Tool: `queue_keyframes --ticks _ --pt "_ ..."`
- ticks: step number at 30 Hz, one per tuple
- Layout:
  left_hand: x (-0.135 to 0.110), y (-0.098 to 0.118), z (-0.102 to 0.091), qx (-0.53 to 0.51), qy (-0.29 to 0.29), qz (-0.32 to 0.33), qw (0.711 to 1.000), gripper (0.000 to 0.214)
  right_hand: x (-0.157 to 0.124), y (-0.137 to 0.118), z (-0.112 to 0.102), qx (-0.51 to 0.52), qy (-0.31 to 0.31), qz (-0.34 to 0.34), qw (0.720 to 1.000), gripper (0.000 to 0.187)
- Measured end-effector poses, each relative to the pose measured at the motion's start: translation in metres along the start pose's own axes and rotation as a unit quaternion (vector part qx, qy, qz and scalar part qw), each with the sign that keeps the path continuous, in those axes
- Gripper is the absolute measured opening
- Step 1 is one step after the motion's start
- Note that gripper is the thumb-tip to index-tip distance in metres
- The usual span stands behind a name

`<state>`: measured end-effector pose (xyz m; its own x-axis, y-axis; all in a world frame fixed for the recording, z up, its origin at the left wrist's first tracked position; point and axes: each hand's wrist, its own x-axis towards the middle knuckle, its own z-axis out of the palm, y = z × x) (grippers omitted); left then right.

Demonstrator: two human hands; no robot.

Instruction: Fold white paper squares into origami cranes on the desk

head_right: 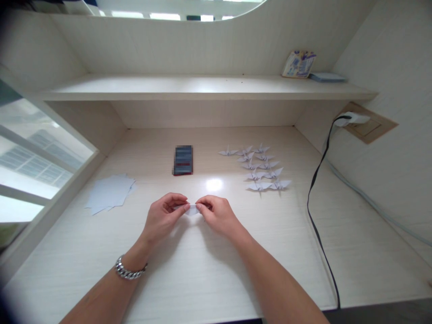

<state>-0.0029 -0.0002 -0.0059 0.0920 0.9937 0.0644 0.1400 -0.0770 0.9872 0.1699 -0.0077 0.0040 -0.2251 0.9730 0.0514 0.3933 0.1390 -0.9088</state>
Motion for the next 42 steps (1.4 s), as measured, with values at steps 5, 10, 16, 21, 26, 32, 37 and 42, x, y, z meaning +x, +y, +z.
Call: queue_keyframes --ticks 5,10,16,21,26,32,37,42 --pt "0.0 0.0 -0.002 0.002 0.002 0.004 1.0 0.018 0.003 0.007 -0.005 0.033 -0.013 0.022 0.999 0.017" --pt "0.0 0.0 -0.003 0.01 0.004 0.01 1.0 0.015 0.003 0.007 -0.004 0.023 0.005 0.021 1.0 0.018" --pt "0.0 -0.003 -0.001 0.004 -0.02 -0.008 1.0 0.015 0.0 -0.002 -0.001 -0.012 -0.008 -0.008 1.0 0.016" --pt "0.0 -0.004 -0.003 -0.003 -0.055 -0.031 0.998 0.02 0.001 -0.001 -0.002 -0.02 -0.023 -0.006 1.0 0.016" --pt "0.001 -0.002 -0.008 -0.022 -0.11 -0.044 0.993 0.026 0.0 0.0 -0.003 -0.028 -0.031 0.0 0.999 0.015" --pt "0.002 0.0 -0.008 0.011 -0.122 -0.024 0.992 0.024 -0.001 0.0 -0.001 -0.038 -0.032 -0.008 0.999 0.016" --pt "0.002 0.002 -0.009 0.018 -0.129 -0.031 0.991 0.017 -0.001 -0.001 -0.001 -0.038 -0.045 -0.011 0.998 0.016" --pt "0.007 0.001 -0.016 -0.003 -0.133 -0.052 0.99 0.022 -0.001 -0.002 -0.005 -0.019 -0.048 -0.006 0.999 0.014"
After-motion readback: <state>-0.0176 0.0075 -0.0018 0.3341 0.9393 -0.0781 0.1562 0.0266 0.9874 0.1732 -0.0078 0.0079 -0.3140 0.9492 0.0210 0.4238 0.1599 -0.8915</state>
